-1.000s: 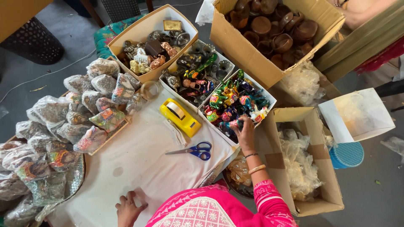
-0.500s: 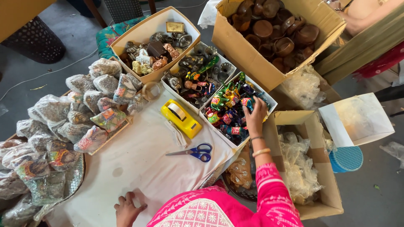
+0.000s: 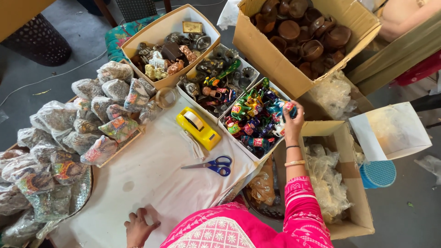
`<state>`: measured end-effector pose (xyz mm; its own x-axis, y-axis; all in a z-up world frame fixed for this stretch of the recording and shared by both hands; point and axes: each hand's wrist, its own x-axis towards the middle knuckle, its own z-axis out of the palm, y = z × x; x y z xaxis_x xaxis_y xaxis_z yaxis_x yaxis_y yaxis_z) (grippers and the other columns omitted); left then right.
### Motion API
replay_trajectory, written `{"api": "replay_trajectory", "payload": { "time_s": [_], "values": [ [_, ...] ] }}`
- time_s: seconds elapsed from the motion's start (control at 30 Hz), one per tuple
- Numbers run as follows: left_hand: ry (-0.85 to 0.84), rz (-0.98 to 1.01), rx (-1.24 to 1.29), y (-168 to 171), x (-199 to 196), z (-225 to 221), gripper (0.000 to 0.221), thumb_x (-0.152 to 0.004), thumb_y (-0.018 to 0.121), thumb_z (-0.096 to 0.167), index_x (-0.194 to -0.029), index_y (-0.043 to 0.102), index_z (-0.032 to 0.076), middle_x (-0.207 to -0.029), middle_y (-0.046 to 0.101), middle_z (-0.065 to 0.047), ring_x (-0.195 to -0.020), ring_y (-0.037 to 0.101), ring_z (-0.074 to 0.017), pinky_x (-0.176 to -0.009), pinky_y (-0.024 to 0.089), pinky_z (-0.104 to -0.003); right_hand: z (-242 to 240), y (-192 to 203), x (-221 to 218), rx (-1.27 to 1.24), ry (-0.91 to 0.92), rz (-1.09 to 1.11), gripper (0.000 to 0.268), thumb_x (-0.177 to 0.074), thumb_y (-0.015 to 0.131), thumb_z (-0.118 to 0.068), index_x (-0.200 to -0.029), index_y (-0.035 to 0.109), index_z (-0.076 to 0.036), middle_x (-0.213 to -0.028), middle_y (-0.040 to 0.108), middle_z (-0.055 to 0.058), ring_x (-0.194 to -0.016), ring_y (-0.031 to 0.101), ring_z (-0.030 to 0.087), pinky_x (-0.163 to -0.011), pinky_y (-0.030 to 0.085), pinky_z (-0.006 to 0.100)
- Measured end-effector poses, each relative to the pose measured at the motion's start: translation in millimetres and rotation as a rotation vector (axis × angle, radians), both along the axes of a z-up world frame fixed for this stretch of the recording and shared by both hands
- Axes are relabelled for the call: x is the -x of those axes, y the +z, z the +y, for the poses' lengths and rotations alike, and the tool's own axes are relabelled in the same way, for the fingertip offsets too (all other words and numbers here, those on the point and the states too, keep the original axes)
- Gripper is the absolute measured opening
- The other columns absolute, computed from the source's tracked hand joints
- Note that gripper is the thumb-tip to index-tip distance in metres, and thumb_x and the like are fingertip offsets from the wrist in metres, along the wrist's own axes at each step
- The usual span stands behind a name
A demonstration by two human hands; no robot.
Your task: The person wraps a small decorative horse figurine in bubble wrap. They place the figurine on a sheet of bubble wrap, cut the sheet to size using scissors, and then fold the bubble wrap around the figurine to secure it.
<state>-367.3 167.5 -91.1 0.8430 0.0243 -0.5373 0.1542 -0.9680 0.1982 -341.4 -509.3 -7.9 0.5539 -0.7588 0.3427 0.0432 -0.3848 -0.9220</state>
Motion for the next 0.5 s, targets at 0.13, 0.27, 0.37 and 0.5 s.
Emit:
{"api": "replay_trajectory", "payload": {
  "time_s": [0.13,0.27,0.37,0.5],
  "values": [
    [-0.003,0.0,0.006,0.4,0.0,-0.8,0.084,-0.058,0.093,0.045,-0.13,0.057,0.023,-0.128,0.057,-0.007,-0.114,0.053,-0.0431,-0.093,0.054,-0.051,-7.6,-6.1,4.3,-0.046,-0.145,-0.124,0.038,-0.097,0.079,-0.016,-0.128,0.061,-0.004,-0.122,0.063,0.003,-0.113,0.059,0.014,-0.105,0.047,0.031],
    [0.015,0.0,0.014,1.7,-0.8,-1.9,0.082,-0.058,0.094,0.043,-0.128,0.057,0.022,-0.129,0.056,-0.008,-0.115,0.052,-0.0435,-0.093,0.054,-0.051,-9.0,-8.5,7.9,-0.217,-0.102,-0.244,0.04,-0.097,0.078,-0.015,-0.13,0.058,-0.005,-0.12,0.059,0.001,-0.11,0.056,0.012,-0.1,0.047,0.028],
    [0.002,-0.004,0.008,1.1,0.0,-1.3,0.082,-0.058,0.093,0.044,-0.129,0.057,0.022,-0.129,0.057,-0.008,-0.114,0.053,-0.0433,-0.094,0.054,-0.05,-6.1,-7.8,9.4,-0.217,-0.101,-0.23,0.04,-0.098,0.078,-0.016,-0.131,0.058,-0.005,-0.12,0.059,0.002,-0.11,0.056,0.012,-0.1,0.047,0.028],
    [0.005,-0.003,0.007,1.9,-0.7,-0.8,0.083,-0.058,0.094,0.044,-0.129,0.056,0.022,-0.129,0.056,-0.008,-0.114,0.053,-0.0432,-0.096,0.052,-0.05,-7.5,-13.9,7.3,-0.116,-0.215,-0.252,0.041,-0.096,0.081,-0.016,-0.127,0.057,-0.004,-0.121,0.059,0.003,-0.111,0.056,0.014,-0.101,0.048,0.029]
  ]
}}
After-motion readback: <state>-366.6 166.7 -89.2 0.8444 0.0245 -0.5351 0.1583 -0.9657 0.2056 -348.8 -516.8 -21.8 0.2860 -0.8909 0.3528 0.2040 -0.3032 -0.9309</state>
